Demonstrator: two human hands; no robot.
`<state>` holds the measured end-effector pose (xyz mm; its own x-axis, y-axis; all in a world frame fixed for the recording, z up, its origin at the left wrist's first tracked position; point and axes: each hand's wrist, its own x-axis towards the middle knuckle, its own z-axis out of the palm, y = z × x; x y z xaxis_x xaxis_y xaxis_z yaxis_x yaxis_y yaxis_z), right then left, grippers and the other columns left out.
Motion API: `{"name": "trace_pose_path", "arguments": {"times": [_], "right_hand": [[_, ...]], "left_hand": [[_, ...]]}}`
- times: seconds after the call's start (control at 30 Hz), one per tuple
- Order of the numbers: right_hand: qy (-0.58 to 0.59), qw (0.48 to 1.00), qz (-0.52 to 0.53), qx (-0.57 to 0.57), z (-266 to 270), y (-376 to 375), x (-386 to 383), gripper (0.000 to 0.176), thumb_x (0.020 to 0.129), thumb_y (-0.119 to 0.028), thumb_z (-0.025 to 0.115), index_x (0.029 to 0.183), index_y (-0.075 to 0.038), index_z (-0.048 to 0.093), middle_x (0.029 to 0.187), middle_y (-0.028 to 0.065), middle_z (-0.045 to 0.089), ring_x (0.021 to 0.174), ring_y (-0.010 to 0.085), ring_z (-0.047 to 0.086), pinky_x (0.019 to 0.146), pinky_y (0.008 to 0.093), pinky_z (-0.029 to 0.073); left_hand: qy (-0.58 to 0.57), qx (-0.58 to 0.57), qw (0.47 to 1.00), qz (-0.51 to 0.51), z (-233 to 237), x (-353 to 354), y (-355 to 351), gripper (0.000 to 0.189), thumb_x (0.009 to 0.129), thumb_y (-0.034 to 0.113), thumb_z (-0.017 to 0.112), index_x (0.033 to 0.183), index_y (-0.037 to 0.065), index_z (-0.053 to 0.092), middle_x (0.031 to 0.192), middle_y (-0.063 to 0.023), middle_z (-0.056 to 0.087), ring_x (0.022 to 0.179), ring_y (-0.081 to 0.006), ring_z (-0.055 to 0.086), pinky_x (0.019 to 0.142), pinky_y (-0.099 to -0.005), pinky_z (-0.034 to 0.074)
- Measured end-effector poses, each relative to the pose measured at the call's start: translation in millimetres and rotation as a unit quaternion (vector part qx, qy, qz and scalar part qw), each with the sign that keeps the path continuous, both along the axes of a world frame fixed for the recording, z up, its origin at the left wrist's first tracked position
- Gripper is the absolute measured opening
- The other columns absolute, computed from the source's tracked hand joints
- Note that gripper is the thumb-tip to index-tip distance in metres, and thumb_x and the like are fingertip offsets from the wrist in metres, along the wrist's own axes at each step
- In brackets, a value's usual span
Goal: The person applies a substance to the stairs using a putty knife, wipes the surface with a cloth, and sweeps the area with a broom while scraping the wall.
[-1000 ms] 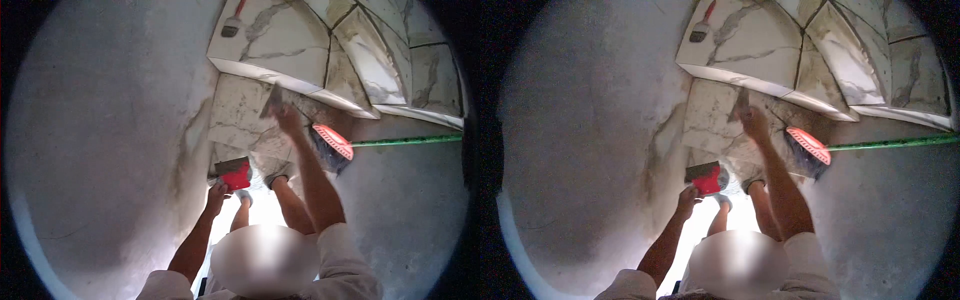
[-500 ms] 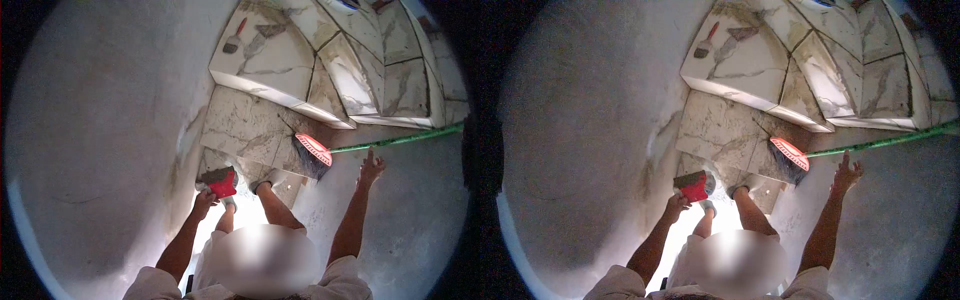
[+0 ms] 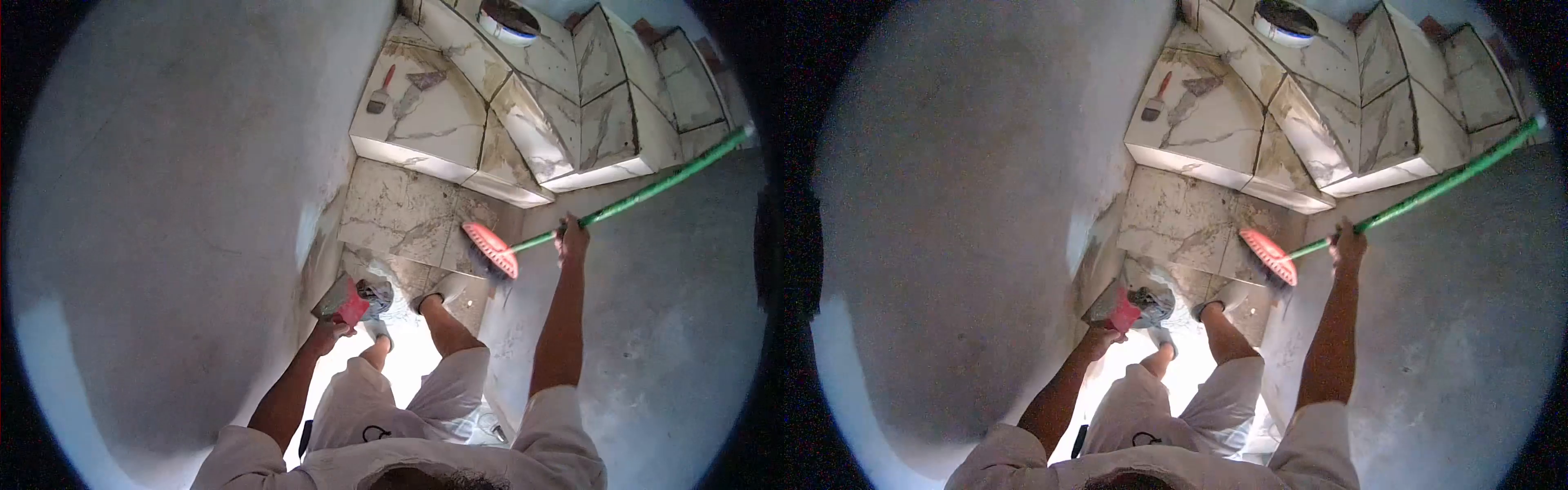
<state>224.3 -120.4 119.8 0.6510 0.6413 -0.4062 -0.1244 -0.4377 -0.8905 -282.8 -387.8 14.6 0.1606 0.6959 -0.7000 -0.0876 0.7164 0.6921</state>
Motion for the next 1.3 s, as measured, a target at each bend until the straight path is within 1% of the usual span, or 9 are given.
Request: {"name": "trace_pose_path", "arguments": {"times": [0.1,0.33,0.47,0.73,0.9,1.03,1.13,1.2,1.3], "right_hand": [[-0.066,0.993,0.083,0.041,39.6,-54.2,-39.5,0.023,0.085,-0.027,0.059,0.083,-0.004,0.057,0.063,0.0050,0.057,0.042,0.0100,0.048,0.034,0.0213,0.033],[0.011,0.970,0.152,0.188,109.5,-164.8,-115.6,0.017,0.088,-0.022,0.058,0.091,-0.005,0.058,0.075,0.0041,0.060,0.062,0.0109,0.059,0.054,0.0246,0.045],[-0.094,0.979,0.125,0.133,168.8,-227.2,-143.7,0.017,0.091,-0.019,0.055,0.091,-0.002,0.056,0.090,0.0095,0.064,0.072,0.0164,0.065,0.057,0.0265,0.049],[-0.001,0.966,0.178,0.186,166.0,-280.0,-201.9,0.021,0.092,-0.019,0.053,0.092,0.002,0.056,0.106,0.0183,0.060,0.080,0.0216,0.067,0.066,0.0294,0.053],[0.097,0.931,0.238,0.260,107.1,-252.7,-225.2,0.025,0.093,-0.019,0.052,0.103,0.003,0.055,0.107,0.0174,0.060,0.088,0.0223,0.064,0.071,0.0315,0.052],[0.184,0.939,0.218,0.192,84.6,-223.1,-233.9,0.036,0.091,-0.022,0.056,0.116,0.003,0.053,0.108,0.0139,0.060,0.098,0.0210,0.060,0.082,0.0319,0.047],[-0.048,0.943,0.284,0.168,116.7,-245.2,-206.6,0.033,0.092,-0.017,0.052,0.118,0.004,0.052,0.115,0.0134,0.056,0.101,0.0204,0.057,0.081,0.0304,0.047],[-0.076,0.937,0.233,0.248,151.2,-275.7,-188.1,0.036,0.088,-0.022,0.059,0.114,0.003,0.055,0.116,0.0158,0.057,0.105,0.0239,0.055,0.093,0.0343,0.042],[0.043,0.916,0.183,0.354,159.6,-314.1,-149.7,0.031,0.088,-0.024,0.059,0.102,0.003,0.058,0.109,0.0161,0.060,0.107,0.0259,0.054,0.098,0.0399,0.037]], "left_hand": [[-0.113,-0.003,0.994,0.001,-24.0,-1.1,-1.3,0.022,0.083,0.009,0.055,0.103,-0.002,0.056,0.095,-0.0096,0.061,0.089,-0.0200,0.062,0.080,-0.0337,0.050],[0.028,0.136,0.985,-0.103,116.8,75.9,59.7,0.040,0.093,0.035,0.049,0.109,0.000,0.058,0.102,-0.0077,0.061,0.095,-0.0166,0.059,0.089,-0.0301,0.044],[-0.111,0.133,0.983,-0.068,92.2,99.3,74.7,0.039,0.095,0.035,0.044,0.115,0.003,0.055,0.107,-0.0091,0.060,0.093,-0.0213,0.059,0.090,-0.0353,0.045],[0.083,0.222,0.971,-0.039,189.7,133.4,54.8,0.057,0.096,0.049,0.032,0.116,0.001,0.056,0.114,-0.0149,0.058,0.108,-0.0231,0.051,0.098,-0.0322,0.033],[0.210,0.411,0.886,0.038,91.4,142.1,77.8,0.051,0.098,0.043,0.034,0.121,-0.001,0.049,0.122,-0.0188,0.051,0.110,-0.0311,0.049,0.097,-0.0362,0.034],[0.176,0.401,0.897,0.051,100.3,150.2,124.2,0.044,0.096,0.036,0.042,0.117,-0.001,0.051,0.110,-0.0203,0.056,0.104,-0.0368,0.051,0.090,-0.0408,0.038],[0.174,0.419,0.890,-0.046,30.3,164.9,150.2,0.044,0.094,0.037,0.046,0.116,-0.001,0.053,0.105,-0.0195,0.059,0.100,-0.0362,0.054,0.089,-0.0410,0.040],[0.113,0.309,0.944,0.004,38.3,182.2,152.7,0.046,0.093,0.040,0.047,0.116,0.000,0.053,0.103,-0.0186,0.059,0.099,-0.0329,0.054,0.088,-0.0401,0.040],[0.154,0.371,0.915,-0.009,24.5,193.2,149.2,0.043,0.092,0.040,0.049,0.108,0.001,0.055,0.094,-0.0146,0.058,0.088,-0.0283,0.054,0.082,-0.0379,0.042]]}}
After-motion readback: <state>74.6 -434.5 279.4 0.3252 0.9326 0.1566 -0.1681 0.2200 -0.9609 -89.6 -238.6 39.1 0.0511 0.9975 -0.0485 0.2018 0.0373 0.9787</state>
